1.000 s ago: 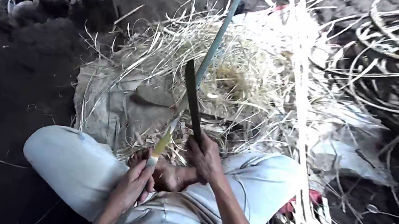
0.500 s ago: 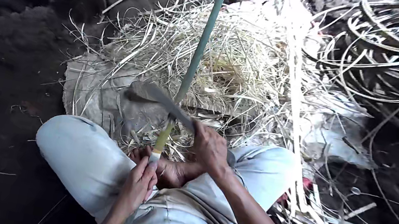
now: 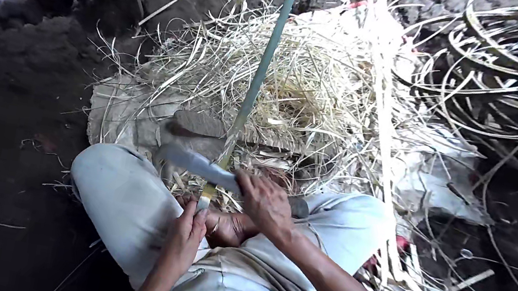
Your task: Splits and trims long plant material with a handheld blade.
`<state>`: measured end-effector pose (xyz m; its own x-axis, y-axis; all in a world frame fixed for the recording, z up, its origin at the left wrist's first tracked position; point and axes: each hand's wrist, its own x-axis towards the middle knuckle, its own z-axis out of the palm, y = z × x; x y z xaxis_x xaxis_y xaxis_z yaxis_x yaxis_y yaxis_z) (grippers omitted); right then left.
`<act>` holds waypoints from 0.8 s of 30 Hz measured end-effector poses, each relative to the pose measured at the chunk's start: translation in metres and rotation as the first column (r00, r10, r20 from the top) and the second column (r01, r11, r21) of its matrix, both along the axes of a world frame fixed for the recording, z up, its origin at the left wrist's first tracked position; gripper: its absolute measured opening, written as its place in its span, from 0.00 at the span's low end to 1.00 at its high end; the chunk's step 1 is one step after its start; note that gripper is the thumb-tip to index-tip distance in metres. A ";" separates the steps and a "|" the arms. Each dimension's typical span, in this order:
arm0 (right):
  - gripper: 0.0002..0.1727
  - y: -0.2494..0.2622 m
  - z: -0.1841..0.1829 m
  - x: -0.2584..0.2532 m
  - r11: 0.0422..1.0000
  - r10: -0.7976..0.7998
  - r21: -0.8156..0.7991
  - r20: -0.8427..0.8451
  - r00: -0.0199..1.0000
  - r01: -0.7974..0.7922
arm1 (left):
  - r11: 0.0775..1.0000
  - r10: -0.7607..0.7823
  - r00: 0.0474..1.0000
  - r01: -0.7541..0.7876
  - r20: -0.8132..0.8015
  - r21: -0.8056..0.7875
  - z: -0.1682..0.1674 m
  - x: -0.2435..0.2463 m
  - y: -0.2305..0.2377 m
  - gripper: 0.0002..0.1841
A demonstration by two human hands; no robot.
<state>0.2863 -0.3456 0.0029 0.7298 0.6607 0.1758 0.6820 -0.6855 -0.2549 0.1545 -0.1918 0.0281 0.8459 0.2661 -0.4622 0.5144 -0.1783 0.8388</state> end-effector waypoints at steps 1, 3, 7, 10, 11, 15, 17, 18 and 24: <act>0.17 0.000 -0.001 -0.002 0.999 0.040 0.010 0.040 0.998 -0.041 | 1.000 -0.006 1.000 0.006 0.009 0.021 -0.001 0.000 0.000 0.20; 0.16 -0.001 0.001 0.005 1.000 -0.003 0.009 0.010 1.000 0.002 | 0.997 -0.013 1.000 0.011 0.027 0.074 -0.002 -0.001 -0.002 0.19; 0.19 0.006 0.010 0.012 0.989 -0.149 -0.005 -0.069 0.986 0.149 | 0.981 -0.033 0.998 0.023 0.046 0.192 -0.004 0.000 -0.004 0.20; 0.15 0.008 0.005 -0.011 0.999 0.049 -0.001 0.052 0.997 -0.049 | 0.961 -0.050 0.997 0.032 0.058 0.273 -0.006 0.004 -0.005 0.21; 0.15 0.008 0.004 -0.014 0.996 0.093 -0.009 0.079 0.993 -0.093 | 0.954 -0.049 0.996 0.025 0.072 0.299 -0.008 0.004 -0.006 0.21; 0.18 0.010 0.017 0.013 0.991 -0.125 -0.059 -0.137 0.983 0.118 | 0.953 -0.045 0.998 0.027 0.054 0.301 -0.007 -0.001 -0.007 0.21; 0.19 0.011 0.019 0.025 0.972 -0.233 -0.066 -0.154 0.960 0.225 | 0.962 -0.047 0.998 0.033 0.045 0.271 -0.007 -0.003 -0.006 0.21; 0.19 0.011 0.018 0.024 0.973 -0.227 -0.065 -0.142 0.964 0.219 | 0.969 -0.047 0.998 0.036 0.038 0.244 -0.007 -0.002 -0.005 0.21; 0.14 0.007 0.003 0.005 1.000 -0.026 -0.004 -0.044 0.999 0.026 | 0.999 -0.006 0.999 0.009 0.054 -0.052 -0.009 -0.004 0.003 0.20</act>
<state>0.2913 -0.3385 0.0061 0.7540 0.6416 0.1408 0.6517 -0.7040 -0.2823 0.1508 -0.1890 0.0187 0.8719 0.2368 -0.4286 0.4668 -0.1376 0.8736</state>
